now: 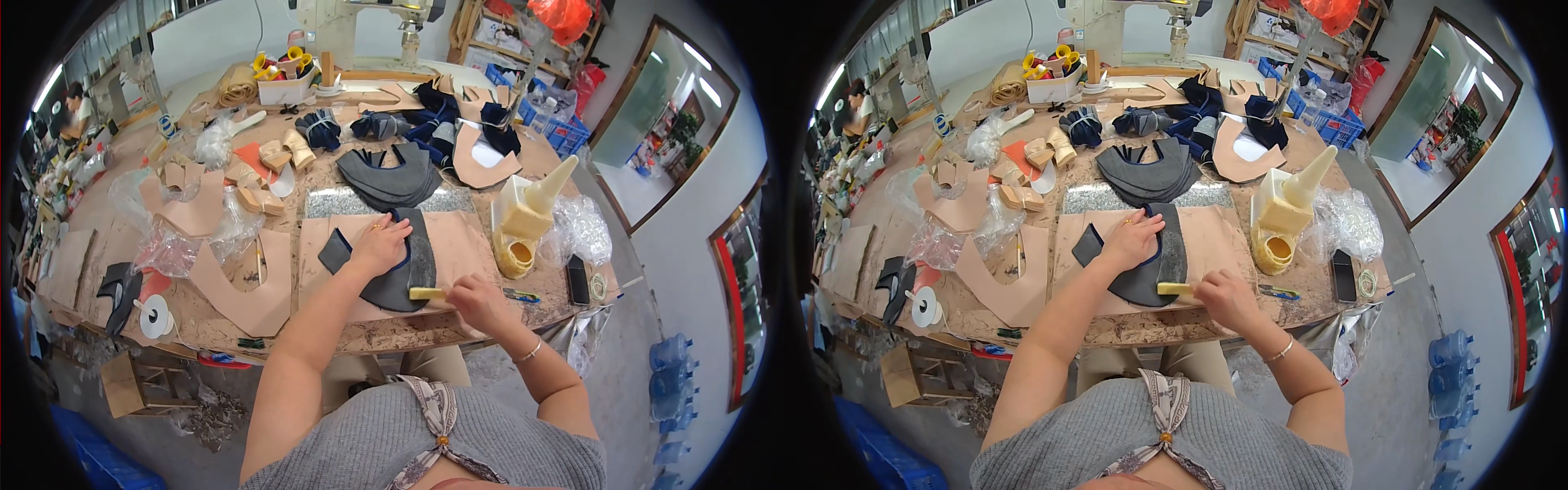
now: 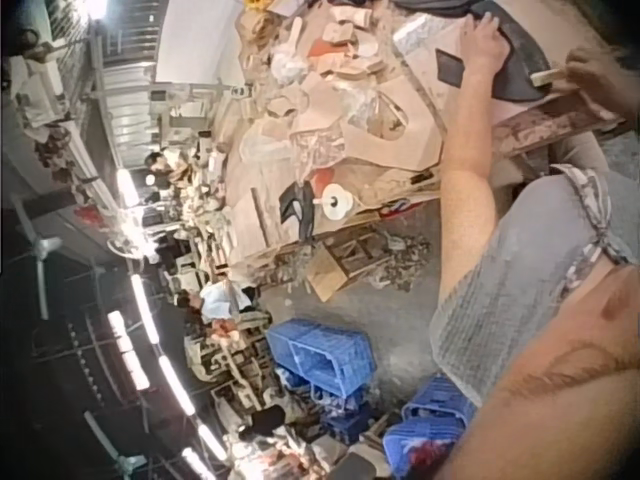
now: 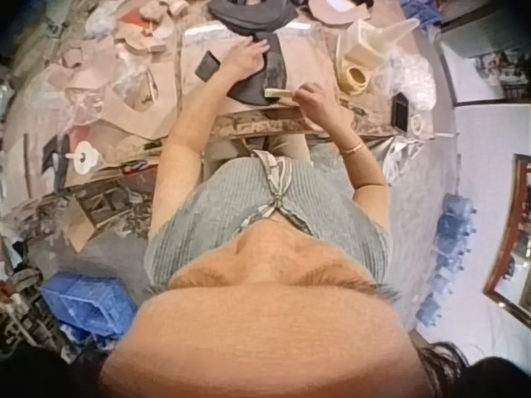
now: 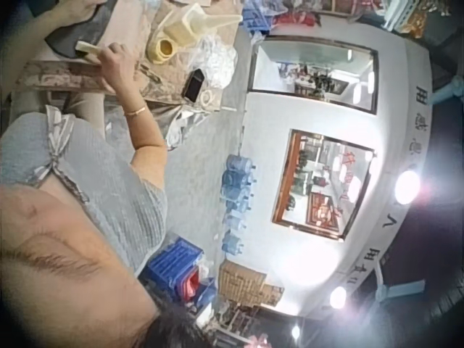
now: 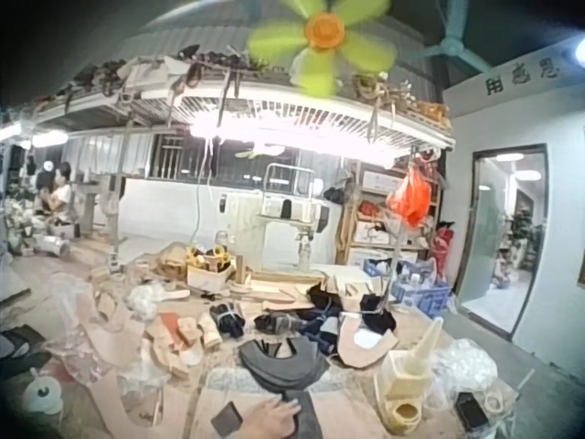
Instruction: The person assembles shoe components by hand, placing white foam inserts into dark grey U-shaped pieces and smoothing them with a yellow tool. They then place black strips onto beige leather pieces and press them down. The person handles multiple units of these parts, stacking them on the table.
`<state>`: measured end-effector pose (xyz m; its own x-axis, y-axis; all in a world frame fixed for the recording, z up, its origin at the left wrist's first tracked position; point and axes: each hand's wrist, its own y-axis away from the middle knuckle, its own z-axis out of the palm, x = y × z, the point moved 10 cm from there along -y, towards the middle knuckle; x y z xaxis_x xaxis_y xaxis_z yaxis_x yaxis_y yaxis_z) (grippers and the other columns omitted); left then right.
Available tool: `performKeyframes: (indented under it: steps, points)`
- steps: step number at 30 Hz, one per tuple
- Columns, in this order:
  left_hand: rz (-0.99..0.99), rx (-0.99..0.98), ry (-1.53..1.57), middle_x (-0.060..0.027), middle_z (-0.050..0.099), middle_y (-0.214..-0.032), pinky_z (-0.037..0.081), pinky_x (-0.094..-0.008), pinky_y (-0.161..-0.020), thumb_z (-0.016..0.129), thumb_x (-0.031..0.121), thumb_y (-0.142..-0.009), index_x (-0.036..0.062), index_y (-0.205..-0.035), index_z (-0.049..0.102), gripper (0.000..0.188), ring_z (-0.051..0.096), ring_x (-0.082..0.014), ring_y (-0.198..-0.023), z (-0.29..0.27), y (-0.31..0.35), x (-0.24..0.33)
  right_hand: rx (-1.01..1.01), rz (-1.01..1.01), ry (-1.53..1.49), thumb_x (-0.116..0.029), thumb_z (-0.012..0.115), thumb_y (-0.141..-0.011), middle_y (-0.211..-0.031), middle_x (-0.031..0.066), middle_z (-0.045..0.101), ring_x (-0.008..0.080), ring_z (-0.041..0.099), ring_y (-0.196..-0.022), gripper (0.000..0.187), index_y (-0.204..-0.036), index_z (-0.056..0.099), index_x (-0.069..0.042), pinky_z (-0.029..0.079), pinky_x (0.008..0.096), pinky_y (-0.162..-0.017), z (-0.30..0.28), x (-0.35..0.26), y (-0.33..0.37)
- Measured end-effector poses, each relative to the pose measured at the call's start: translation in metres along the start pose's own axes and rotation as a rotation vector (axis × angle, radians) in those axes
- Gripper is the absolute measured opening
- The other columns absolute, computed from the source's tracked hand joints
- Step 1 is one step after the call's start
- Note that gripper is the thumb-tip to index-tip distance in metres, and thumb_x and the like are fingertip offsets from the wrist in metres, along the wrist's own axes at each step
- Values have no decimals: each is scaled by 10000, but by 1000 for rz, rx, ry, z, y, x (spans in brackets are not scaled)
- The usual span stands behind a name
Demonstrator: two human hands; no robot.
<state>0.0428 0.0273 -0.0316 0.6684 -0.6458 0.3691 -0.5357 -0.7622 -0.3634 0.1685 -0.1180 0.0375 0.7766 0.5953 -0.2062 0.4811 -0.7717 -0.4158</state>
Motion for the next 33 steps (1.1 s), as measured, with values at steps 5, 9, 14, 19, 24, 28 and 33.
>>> performKeyframes:
  steps: [5,9,14,19,24,28,33]
  points:
    - [8,-3,-26,-10,533,-1384,356,-422,-1078,489,165,-905,145,-1248,609,365,443,-338,-1303,-1,1,3,133,222,-14,-95,666,-774,-782,50,581,271,600,-780,72,-843,656,-110,494,383,-662,-8,43,-15]
    - [20,18,-30,-8,534,-1383,356,-419,-1078,486,174,-907,142,-1247,611,364,447,-331,-1303,0,1,-1,69,98,84,-101,656,-776,-799,61,576,279,579,-743,84,-858,647,-113,482,392,-646,14,15,-11]
    - [49,76,100,-64,534,-1377,380,-413,-1062,506,101,-900,106,-1222,619,341,485,-332,-1265,-11,0,3,100,98,-72,-94,647,-799,-814,65,583,270,577,-762,114,-912,647,-101,483,366,-657,10,-34,7]
    - [102,401,499,-139,569,-1316,439,-372,-1003,589,26,-864,61,-1191,626,331,553,-309,-1186,-73,10,0,138,204,99,-85,669,-760,-815,66,575,267,570,-780,138,-897,656,-99,481,360,-675,9,3,-3]
    - [-73,207,222,-93,638,-1103,484,-363,-868,701,110,-802,51,-961,696,170,602,-277,-1003,-91,68,-16,121,157,112,-85,655,-749,-818,45,570,248,561,-774,176,-924,647,-107,478,353,-680,16,-16,-3]
    - [-87,227,187,-74,638,-993,478,-360,-861,735,115,-763,53,-907,703,160,593,-271,-977,-84,95,-18,80,61,55,-84,633,-769,-822,36,572,232,562,-774,162,-928,648,-107,480,341,-677,31,-39,-20]
    - [-72,209,253,-66,639,-988,476,-361,-879,720,58,-761,67,-902,714,141,591,-264,-980,-78,94,-32,-46,-67,-11,-98,618,-798,-820,32,575,229,577,-793,106,-897,653,-108,491,344,-686,46,-49,-55]
